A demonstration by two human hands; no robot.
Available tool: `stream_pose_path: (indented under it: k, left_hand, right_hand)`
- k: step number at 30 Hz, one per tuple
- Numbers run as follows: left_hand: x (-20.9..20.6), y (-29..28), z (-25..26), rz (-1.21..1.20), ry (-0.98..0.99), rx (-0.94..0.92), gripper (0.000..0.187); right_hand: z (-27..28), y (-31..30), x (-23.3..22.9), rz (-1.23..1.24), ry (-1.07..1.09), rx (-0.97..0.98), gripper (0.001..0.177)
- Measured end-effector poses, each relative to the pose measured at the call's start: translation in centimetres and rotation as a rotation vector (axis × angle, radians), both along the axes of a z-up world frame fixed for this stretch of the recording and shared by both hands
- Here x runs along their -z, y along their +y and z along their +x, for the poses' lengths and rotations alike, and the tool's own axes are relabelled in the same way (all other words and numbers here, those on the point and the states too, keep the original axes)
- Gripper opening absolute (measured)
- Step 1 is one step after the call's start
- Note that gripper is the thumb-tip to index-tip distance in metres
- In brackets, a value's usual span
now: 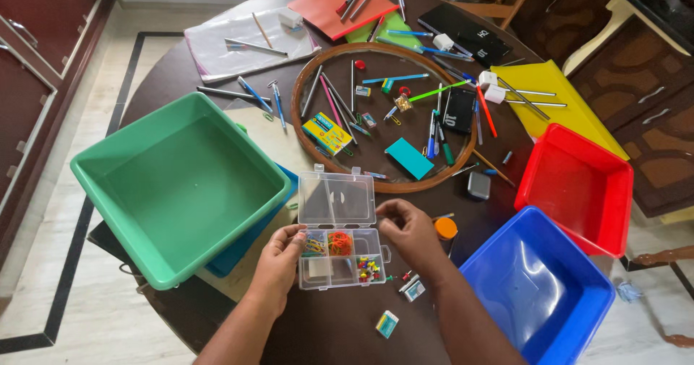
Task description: The person sorts various stationery items from a cluttered table into a small compartmentalized plastic box. They pick up paper clips, rubber bands, and other small items, placing them into the box while occasionally moving other items like pens and notebooks aside.
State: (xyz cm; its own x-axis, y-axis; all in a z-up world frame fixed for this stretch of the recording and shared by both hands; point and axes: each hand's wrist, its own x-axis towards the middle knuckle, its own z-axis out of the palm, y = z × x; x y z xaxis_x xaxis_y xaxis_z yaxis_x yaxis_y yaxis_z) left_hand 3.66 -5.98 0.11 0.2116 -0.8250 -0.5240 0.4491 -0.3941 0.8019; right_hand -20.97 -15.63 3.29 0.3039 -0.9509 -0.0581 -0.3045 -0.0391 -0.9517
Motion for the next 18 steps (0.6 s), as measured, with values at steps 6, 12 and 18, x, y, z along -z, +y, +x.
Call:
stream_pose_path:
  k: [6, 12, 18]
  left_hand:
    - [0.9, -0.9, -0.7, -0.161, 0.027, 0.008, 0.029]
    - [-0.2, -3.3, 3.0, -0.287, -0.017, -0.022, 0.028]
    - [-3.3, -5.7, 10.6, -0.042, -0.065, -0.161, 0.028]
  right_hand:
    - [5.7, 1.3, -3.5, 0.168, 0.029, -0.23, 0.023]
    - [4.4, -3.4, -2.2, 0.015, -0.089, 0.089, 0.023]
    - [5.1, -11.3, 2.4, -0.168, 0.333, 0.154, 0.022]
